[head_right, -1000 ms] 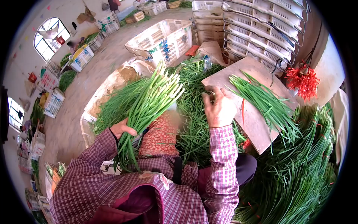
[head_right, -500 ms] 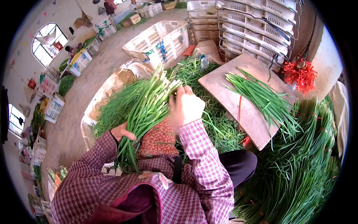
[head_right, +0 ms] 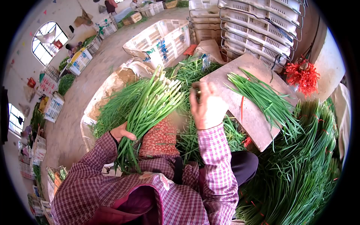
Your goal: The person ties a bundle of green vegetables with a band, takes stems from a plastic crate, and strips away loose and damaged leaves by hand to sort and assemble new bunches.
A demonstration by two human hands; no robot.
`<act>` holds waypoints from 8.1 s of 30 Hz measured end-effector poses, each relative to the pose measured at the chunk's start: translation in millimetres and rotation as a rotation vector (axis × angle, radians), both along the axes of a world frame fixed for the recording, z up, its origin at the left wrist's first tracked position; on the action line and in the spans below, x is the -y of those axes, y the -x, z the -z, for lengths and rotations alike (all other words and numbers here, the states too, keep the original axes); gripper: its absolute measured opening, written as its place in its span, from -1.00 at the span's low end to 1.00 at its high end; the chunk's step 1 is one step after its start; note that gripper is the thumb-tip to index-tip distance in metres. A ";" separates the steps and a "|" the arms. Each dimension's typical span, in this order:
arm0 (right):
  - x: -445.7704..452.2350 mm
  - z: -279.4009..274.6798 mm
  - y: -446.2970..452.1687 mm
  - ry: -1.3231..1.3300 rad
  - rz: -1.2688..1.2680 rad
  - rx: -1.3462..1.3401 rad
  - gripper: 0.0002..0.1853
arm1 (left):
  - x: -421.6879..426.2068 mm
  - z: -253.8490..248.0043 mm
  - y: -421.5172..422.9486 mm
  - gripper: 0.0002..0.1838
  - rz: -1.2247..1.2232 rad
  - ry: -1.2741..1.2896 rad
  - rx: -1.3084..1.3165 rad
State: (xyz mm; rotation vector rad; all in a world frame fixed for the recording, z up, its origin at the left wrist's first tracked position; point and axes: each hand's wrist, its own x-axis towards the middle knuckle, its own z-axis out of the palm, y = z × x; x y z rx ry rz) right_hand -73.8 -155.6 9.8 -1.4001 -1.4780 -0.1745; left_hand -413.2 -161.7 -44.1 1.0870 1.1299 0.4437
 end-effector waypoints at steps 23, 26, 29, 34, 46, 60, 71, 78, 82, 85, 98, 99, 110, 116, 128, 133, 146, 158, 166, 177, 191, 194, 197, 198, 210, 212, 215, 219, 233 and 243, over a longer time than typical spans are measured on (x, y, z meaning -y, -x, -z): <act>-19.9 55.6 -14.7 0.366 -0.881 -1.579 -0.48 | -3.5 7.9 -2.4 0.09 0.033 0.043 0.049; -20.7 46.8 -9.9 0.357 -0.999 -1.614 -0.42 | 0.3 9.9 -3.4 -0.24 0.022 -0.028 0.098; -21.0 41.9 -5.6 0.377 -1.027 -1.587 -0.40 | 0.9 8.5 -9.1 -0.37 0.055 -0.060 0.199; -15.9 39.4 -9.0 0.409 -1.110 -1.658 -0.38 | 0.7 1.8 -14.7 -0.42 0.080 -0.006 0.221; -20.7 68.2 16.9 0.479 -1.064 -1.081 0.04 | 10.2 -21.3 -88.2 -0.23 -0.062 -0.186 0.273; -14.6 126.5 14.7 0.455 -1.280 -1.995 -0.14 | 28.5 5.1 -109.4 -0.07 0.604 -0.207 0.228; -8.2 67.4 51.9 0.329 -1.008 -1.487 -0.28 | -58.0 -72.0 -147.9 -0.27 0.257 -0.538 0.439; -3.9 67.1 59.9 0.262 -0.775 -0.893 0.08 | -46.4 -51.6 -167.5 -0.43 -0.011 -0.517 0.366; -0.4 57.3 46.7 0.264 -0.974 -1.177 -0.07 | -48.9 -41.5 -160.3 -0.59 -0.096 -0.403 0.576; 0.8 55.0 39.4 0.278 -0.963 -1.290 -0.16 | -42.0 -39.3 -156.6 -0.60 -0.182 -0.285 0.599; -13.2 45.9 38.5 0.288 -0.932 -1.189 -0.56 | -8.7 -38.3 -158.9 -0.23 -0.108 -0.657 0.536; -12.0 43.4 40.2 0.320 -0.918 -1.165 -0.58 | -6.3 -40.4 -163.4 -0.23 -0.099 -0.715 0.514; -13.0 38.3 38.2 0.357 -0.862 -1.223 -0.67 | -11.9 -36.0 -146.4 -0.69 -0.284 -0.598 0.457; -12.4 22.5 44.5 0.375 -0.981 -1.046 -0.61 | -12.0 -34.8 -140.1 -0.70 -0.246 -0.580 0.502; 0.5 6.2 -84.7 -0.070 -0.213 -1.109 -0.66 | -61.2 -81.0 -23.1 -0.85 -0.517 -0.401 0.721; 9.9 -12.2 -119.8 -0.216 -0.115 -0.830 -0.75 | -80.0 -90.9 13.4 -0.87 -0.299 -0.361 0.980; -15.8 -51.6 65.4 0.444 -0.878 -0.652 -0.72 | -12.8 -77.4 -99.7 -0.46 -0.063 -0.367 0.489; -22.9 -20.3 59.9 0.338 -0.882 -0.994 -0.84 | -15.0 -66.1 -94.8 -0.68 -0.225 -0.235 0.575; -22.7 -25.9 3.0 0.234 -0.676 -0.981 -0.84 | -47.3 -52.3 -51.9 -0.83 -0.213 0.044 1.010; -15.9 -32.1 73.9 0.513 -0.991 -0.893 -0.85 | -28.6 -52.9 -87.3 -0.63 -0.144 0.059 1.128; -14.3 -17.8 100.6 0.241 -0.402 0.222 -0.31 | -26.6 -4.0 -73.8 -0.25 -0.128 -0.051 0.994; -18.0 -11.4 97.5 0.230 -0.367 0.279 -0.30 | -24.6 -9.4 -74.4 -0.27 -0.091 -0.015 0.841; -21.2 -5.1 84.2 0.340 -0.460 0.109 -0.35 | -22.5 -21.3 -78.9 -0.44 0.037 0.061 0.950; -18.7 -7.4 78.2 0.229 -0.506 0.020 -0.42 | -19.6 -25.7 -79.4 -0.43 0.013 0.069 0.936; 24.9 -10.3 83.8 -0.039 -0.459 0.332 -0.72 | -27.0 -9.5 -77.5 -0.33 -0.016 0.115 0.962; 21.8 -9.3 85.0 -0.073 -0.419 0.358 -0.72 | -29.4 -3.5 -74.1 -0.36 -0.057 0.131 0.893; 18.3 -5.2 81.9 -0.080 -0.370 0.384 -0.75 | -30.9 -1.2 -70.4 -0.53 -0.067 0.127 0.861; 14.1 -1.3 80.0 -0.097 -0.381 0.387 -0.78 | -27.2 -1.8 -75.9 -0.41 -0.090 0.084 0.839; 11.9 5.2 47.6 0.205 -0.250 0.072 -0.76 | -27.0 -17.2 -81.0 -0.38 -0.045 0.086 0.898; 33.8 -13.1 80.1 0.209 -0.392 0.257 -0.91 | -27.5 -11.2 -78.1 -0.39 -0.054 -0.083 0.749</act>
